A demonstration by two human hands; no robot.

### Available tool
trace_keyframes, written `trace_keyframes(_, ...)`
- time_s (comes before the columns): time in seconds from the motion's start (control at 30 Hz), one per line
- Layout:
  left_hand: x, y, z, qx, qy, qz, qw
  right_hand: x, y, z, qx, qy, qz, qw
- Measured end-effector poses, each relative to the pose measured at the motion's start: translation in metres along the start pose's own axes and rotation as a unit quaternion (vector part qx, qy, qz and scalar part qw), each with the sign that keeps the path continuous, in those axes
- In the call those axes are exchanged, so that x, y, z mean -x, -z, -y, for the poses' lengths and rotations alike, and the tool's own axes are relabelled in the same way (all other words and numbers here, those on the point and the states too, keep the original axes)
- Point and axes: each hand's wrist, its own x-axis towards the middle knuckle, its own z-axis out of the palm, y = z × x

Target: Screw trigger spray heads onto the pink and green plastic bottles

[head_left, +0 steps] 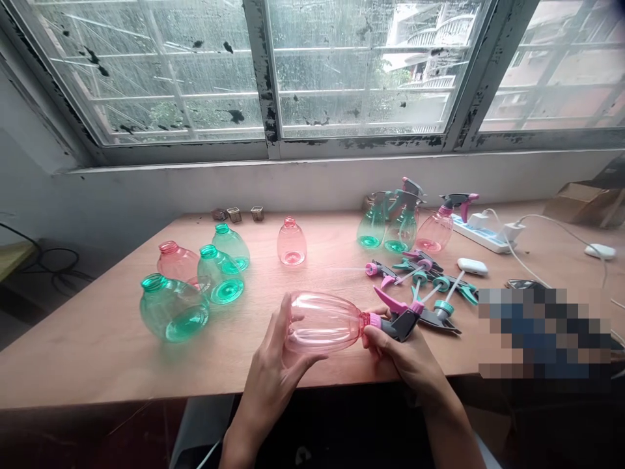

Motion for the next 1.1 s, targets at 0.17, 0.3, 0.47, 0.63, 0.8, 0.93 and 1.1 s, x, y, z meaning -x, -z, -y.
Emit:
trace_keyframes(0.17,0.0,-0.002,-0.0007,-0.021,0.003,-0.006,1.0,-0.0001,-0.0005,0.0002,-0.007,-0.011,-0.017,1.0)
trace_keyframes(0.3,-0.0004,0.0018,-0.003,-0.032,0.015,0.011,0.999,-0.0011,-0.0001,-0.0029,-0.002,-0.034,0.007,0.999)
trace_keyframes(0.47,-0.0013,0.0062,-0.005,0.019,0.056,0.034,0.998,-0.0011,0.0003,-0.0031,0.018,-0.041,0.009,0.999)
trace_keyframes(0.63,-0.0022,0.0013,-0.0028,-0.031,0.015,-0.005,0.999,-0.0022,-0.0033,0.0018,-0.02,-0.002,-0.012,1.0)
trace_keyframes(0.8,-0.0013,0.0008,-0.004,-0.038,0.011,0.006,0.999,-0.0033,-0.0018,-0.0054,-0.011,-0.001,-0.013,1.0)
trace_keyframes(0.93,-0.0012,0.0037,-0.0042,-0.011,0.029,0.016,0.999,-0.001,-0.0004,-0.0045,0.054,-0.024,-0.003,0.998)
trace_keyframes(1.1,-0.0015,0.0042,-0.0012,0.006,0.046,0.0,0.999,-0.0002,-0.0009,0.0007,0.084,-0.027,0.001,0.996)
